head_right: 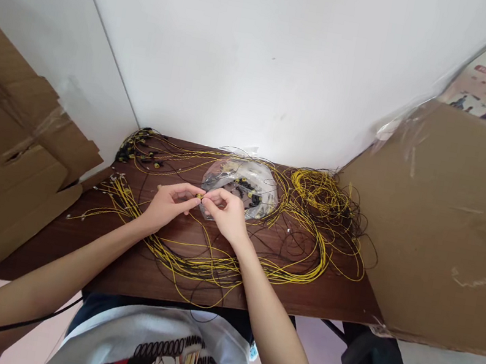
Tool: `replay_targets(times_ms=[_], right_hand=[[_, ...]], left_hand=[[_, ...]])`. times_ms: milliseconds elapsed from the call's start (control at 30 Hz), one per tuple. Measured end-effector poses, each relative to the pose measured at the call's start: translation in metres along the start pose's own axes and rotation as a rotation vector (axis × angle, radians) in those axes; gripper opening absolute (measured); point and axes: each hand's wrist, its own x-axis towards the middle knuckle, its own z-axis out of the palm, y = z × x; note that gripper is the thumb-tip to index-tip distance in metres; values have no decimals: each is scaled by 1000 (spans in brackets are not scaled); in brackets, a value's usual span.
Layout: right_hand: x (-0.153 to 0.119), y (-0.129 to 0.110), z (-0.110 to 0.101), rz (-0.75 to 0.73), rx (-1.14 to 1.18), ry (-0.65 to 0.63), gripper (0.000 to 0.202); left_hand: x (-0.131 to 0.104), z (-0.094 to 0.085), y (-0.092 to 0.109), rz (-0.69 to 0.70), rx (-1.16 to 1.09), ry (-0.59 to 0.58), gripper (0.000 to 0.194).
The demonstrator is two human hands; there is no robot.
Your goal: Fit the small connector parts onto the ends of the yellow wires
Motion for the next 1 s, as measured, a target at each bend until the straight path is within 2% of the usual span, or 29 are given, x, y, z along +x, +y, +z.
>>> replay_targets(times_ms=[200,367,600,833,1000], right_hand=[[0,1,3,101,177,41,24],[1,3,0,54,144,83,21],[2,6,1,13,104,74,15],[2,1,2,-16,122,127,13],[2,0,3,-73,80,114,12]], left_hand=[[0,0,1,-10,40,-10,28],[-1,1,1,-4,81,-4,28],[-1,0,-1,23,98,-21,26],[-1,1,-1,34,120,-22,27],[-1,1,-2,31,118,-21,26]])
